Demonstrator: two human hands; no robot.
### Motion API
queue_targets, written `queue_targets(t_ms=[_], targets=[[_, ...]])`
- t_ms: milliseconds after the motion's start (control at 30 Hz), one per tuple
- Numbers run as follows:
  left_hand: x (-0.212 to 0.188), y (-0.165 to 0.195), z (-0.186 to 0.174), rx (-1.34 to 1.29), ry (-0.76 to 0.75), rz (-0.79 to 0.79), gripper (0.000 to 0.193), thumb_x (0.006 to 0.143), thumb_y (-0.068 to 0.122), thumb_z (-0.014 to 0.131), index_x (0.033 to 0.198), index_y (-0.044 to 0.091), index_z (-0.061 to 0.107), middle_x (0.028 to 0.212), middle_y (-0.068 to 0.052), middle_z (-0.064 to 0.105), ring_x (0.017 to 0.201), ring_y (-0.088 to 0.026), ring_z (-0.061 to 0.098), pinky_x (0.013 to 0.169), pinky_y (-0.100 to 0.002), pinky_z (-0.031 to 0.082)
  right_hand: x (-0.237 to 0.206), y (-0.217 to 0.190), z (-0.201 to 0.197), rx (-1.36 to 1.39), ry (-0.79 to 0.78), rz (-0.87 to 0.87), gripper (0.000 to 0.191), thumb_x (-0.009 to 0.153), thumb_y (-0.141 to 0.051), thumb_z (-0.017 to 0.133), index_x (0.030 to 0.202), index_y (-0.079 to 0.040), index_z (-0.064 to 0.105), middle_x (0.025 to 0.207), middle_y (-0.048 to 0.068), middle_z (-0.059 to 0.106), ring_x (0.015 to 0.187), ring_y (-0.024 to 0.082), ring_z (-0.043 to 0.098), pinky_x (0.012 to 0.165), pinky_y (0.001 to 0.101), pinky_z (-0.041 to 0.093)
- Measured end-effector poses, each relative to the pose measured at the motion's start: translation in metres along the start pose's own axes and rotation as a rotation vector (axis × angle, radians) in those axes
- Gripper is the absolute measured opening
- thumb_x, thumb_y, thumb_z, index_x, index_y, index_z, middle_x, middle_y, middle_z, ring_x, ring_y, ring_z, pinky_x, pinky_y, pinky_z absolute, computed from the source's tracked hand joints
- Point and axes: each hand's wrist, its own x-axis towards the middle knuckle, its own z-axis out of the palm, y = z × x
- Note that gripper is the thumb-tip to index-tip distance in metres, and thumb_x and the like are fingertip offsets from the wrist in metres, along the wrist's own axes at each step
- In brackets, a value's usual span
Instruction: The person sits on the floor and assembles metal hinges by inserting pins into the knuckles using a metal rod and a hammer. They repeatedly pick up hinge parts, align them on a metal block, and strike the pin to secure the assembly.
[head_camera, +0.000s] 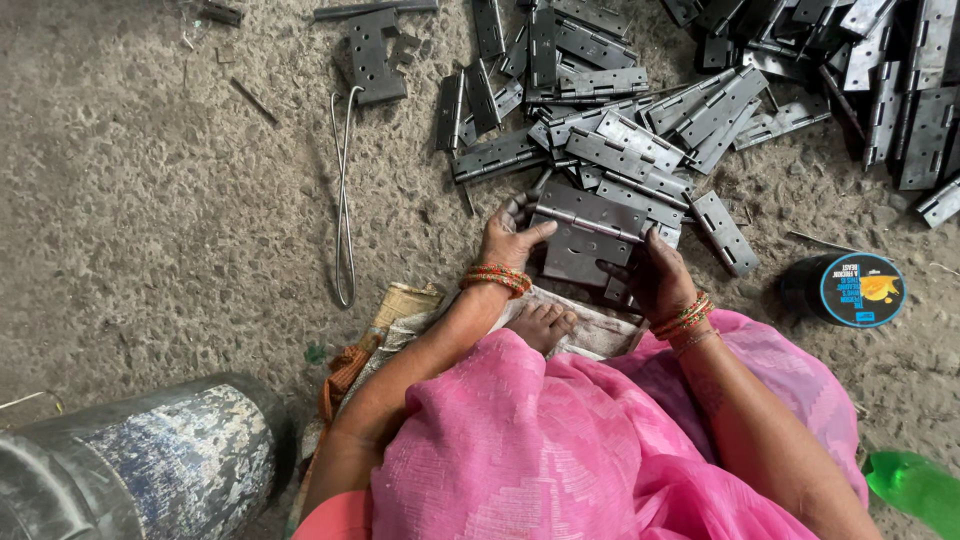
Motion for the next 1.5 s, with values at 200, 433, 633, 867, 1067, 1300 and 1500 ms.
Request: queue_targets(t_ms=[200,433,633,867,1067,1300,1500], targets=[[-0.02,0.044,0.017,0.499,-0.054,0.662,0.043,0.098,-0.005,0.07,0.135,0.016,0.068,0.11,-0.003,0.073,0.102,-0.018,0.071,0.091,-0.029,0.061,0.005,-0.006,0.001,-0.124,0.034,-0.036,0.058,0.104,-0.049,0.047,0.133,-0.001,0.062,0.13,0.013,0.07,0.12,0.028,0.067,0.102,0.0465,0.054],[-0.011,0.046,0.013,0.903,-0.086,0.701,0.051,0.09,-0.005,0.066,0.136,0.018,0.064,0.113,-0.021,0.071,0.095,-0.038,0.072,0.081,-0.041,0.061,0.006,-0.012,0.004,-0.229,0.179,-0.095,0.048,0.107,-0.04,0.051,0.134,-0.001,0.061,0.125,0.013,0.07,0.111,0.026,0.069,0.09,0.0374,0.056],[-0.024,0.064,0.022,0.918,-0.054,0.779,0.058,0.092,-0.01,0.059,0.14,0.023,0.063,0.114,-0.014,0.075,0.088,-0.03,0.075,0.079,-0.038,0.063,0.007,-0.008,-0.001,-0.294,0.248,-0.142,0.035,0.105,-0.024,0.059,0.132,-0.002,0.063,0.12,0.012,0.072,0.106,0.025,0.072,0.086,0.0354,0.058],[-0.016,0.065,0.021,1.087,-0.289,0.794,0.07,0.082,-0.011,0.058,0.142,0.026,0.062,0.112,-0.011,0.073,0.087,-0.031,0.074,0.081,-0.04,0.062,0.008,-0.005,0.013,-0.677,0.114,-0.427,0.048,0.093,-0.001,0.067,0.14,0.001,0.057,0.129,0.011,0.069,0.117,0.016,0.066,0.101,0.0323,0.055],[-0.008,0.053,0.046,0.921,-0.449,0.794,0.058,0.09,0.0,0.066,0.14,0.03,0.061,0.105,-0.008,0.072,0.088,-0.031,0.073,0.076,-0.039,0.061,0.004,-0.001,0.015,-1.027,0.055,-0.513,0.048,0.086,-0.003,0.082,0.13,0.001,0.064,0.114,0.007,0.071,0.104,0.011,0.065,0.092,0.0287,0.053],[0.04,0.043,0.002,0.99,-0.026,0.588,0.02,0.096,0.007,0.065,0.115,0.011,0.072,0.106,-0.013,0.076,0.087,-0.031,0.076,0.076,-0.038,0.062,0.018,0.002,-0.013,-0.92,0.168,-0.553,0.012,0.102,-0.005,0.075,0.113,0.0,0.073,0.097,0.0,0.072,0.085,0.006,0.061,0.075,0.0234,0.051],[0.04,0.006,-0.051,1.599,-0.164,-0.065,0.014,0.088,0.012,0.069,0.098,0.005,0.075,0.105,-0.022,0.073,0.099,-0.041,0.072,0.083,-0.049,0.059,0.028,-0.007,-0.015,-0.823,0.23,-0.631,0.015,0.106,-0.006,0.069,0.119,-0.001,0.07,0.104,-0.003,0.073,0.091,0.004,0.064,0.079,0.021,0.052]])
